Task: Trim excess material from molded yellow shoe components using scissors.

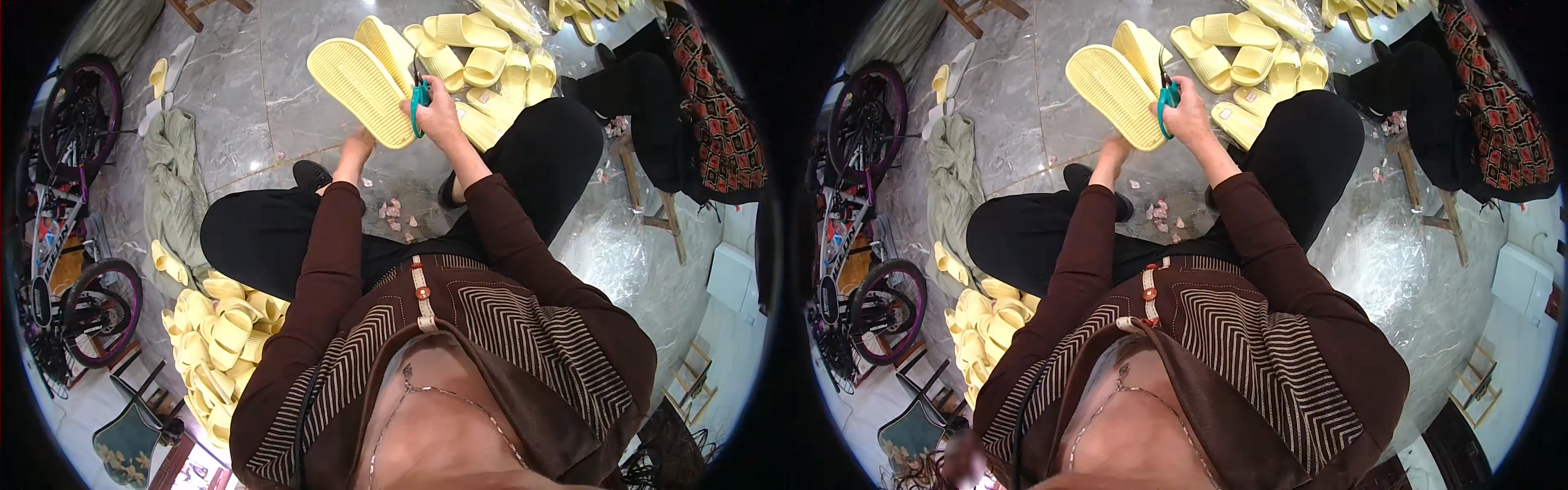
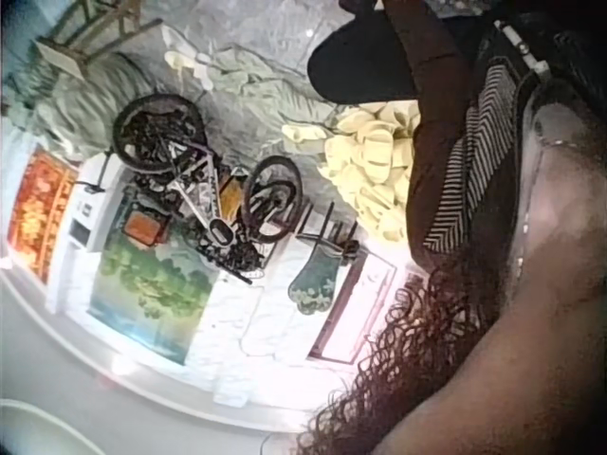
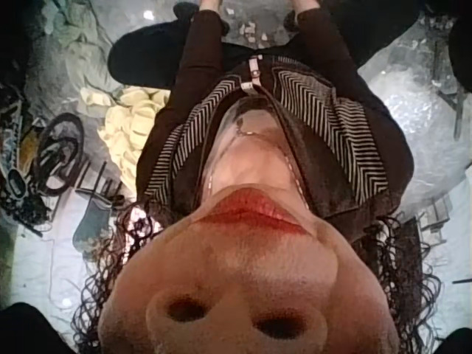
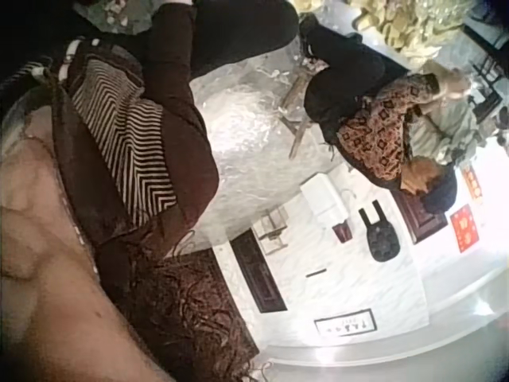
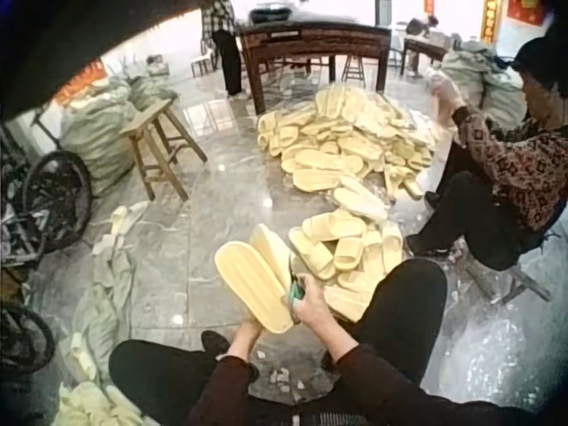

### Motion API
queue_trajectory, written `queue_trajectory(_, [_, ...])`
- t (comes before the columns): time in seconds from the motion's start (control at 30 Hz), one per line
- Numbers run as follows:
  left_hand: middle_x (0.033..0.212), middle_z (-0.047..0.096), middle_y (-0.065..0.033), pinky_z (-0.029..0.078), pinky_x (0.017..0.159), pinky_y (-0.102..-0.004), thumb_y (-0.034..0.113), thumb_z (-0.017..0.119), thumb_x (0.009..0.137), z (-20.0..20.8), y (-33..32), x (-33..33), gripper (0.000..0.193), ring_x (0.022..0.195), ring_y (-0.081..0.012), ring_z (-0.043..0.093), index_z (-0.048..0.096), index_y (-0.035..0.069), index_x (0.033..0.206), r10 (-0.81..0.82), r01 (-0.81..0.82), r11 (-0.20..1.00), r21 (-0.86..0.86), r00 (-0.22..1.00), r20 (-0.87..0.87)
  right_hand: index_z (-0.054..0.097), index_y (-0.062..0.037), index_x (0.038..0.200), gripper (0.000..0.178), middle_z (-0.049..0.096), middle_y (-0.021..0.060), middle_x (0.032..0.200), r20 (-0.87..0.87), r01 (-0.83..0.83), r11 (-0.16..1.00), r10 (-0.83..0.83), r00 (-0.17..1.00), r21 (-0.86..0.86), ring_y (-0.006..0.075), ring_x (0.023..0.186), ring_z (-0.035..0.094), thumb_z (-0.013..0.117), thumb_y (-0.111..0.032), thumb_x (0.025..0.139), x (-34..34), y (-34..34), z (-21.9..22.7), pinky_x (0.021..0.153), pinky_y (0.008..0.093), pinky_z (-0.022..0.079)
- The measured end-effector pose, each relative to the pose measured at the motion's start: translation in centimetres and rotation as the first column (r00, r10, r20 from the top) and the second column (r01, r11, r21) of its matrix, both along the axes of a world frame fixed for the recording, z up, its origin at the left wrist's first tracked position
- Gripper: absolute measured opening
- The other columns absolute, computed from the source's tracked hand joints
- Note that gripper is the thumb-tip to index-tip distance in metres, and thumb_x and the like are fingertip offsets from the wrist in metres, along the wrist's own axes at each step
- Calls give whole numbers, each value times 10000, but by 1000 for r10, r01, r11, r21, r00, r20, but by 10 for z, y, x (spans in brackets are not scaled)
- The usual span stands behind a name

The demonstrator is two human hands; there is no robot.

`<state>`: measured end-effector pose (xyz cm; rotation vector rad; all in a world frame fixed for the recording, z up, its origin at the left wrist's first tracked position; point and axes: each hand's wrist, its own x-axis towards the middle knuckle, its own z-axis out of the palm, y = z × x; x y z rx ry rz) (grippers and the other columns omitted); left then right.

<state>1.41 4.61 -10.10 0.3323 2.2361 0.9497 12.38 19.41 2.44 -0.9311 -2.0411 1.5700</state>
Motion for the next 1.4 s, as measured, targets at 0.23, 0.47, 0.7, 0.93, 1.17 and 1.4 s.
queue_trajectory(0.23, [842,648,-89,440,622,-252,120,549,805,40,0,-13,230,704,-138,579,629,-53,934,348,-411,789,456,912,220,445,-14,1101,586,585,180,927,44,-23,999,21,999,44,286,867,577,703,-230,621,5,-2,0,769,357,449])
queue_trajectory(0.47, [1025,603,-112,368,895,-416,236,575,815,51,-10,-10,383,1019,-242,532,529,48,1146,414,-588,765,263,761,500,441,-40,1102,558,580,223,945,83,-86,987,75,994,135,360,911,568,696,-222,640,7,-7,3,786,395,441])
queue_trajectory(0.7, [1178,505,-91,369,921,-487,348,560,823,71,-8,-20,498,1070,-270,491,418,87,1222,123,-824,304,477,531,838,442,-45,1106,544,591,203,917,140,-161,973,139,980,163,333,886,575,691,-223,656,12,-14,-1,771,385,442])
queue_trajectory(0.93, [1157,513,-80,387,918,-458,236,609,788,88,-5,-24,478,1054,-255,499,426,75,1199,-24,-673,342,656,691,722,461,-49,1119,548,596,212,922,274,-160,984,134,952,74,341,889,577,697,-242,663,20,-2,-20,764,390,444])
queue_trajectory(1.17, [1086,534,-70,409,863,-399,120,644,640,133,2,-24,451,996,-262,517,505,86,1068,-38,54,781,622,998,-40,529,1,1120,527,605,100,780,71,102,986,-112,991,134,171,727,573,704,-246,688,21,23,-14,635,286,451])
queue_trajectory(1.4, [1064,517,-76,403,823,-389,83,648,560,115,-16,-22,468,932,-322,495,529,123,1011,-419,477,868,-141,550,-723,567,-27,1103,463,572,18,713,75,-170,948,196,978,-269,81,618,503,677,-174,677,25,10,-10,514,227,394])
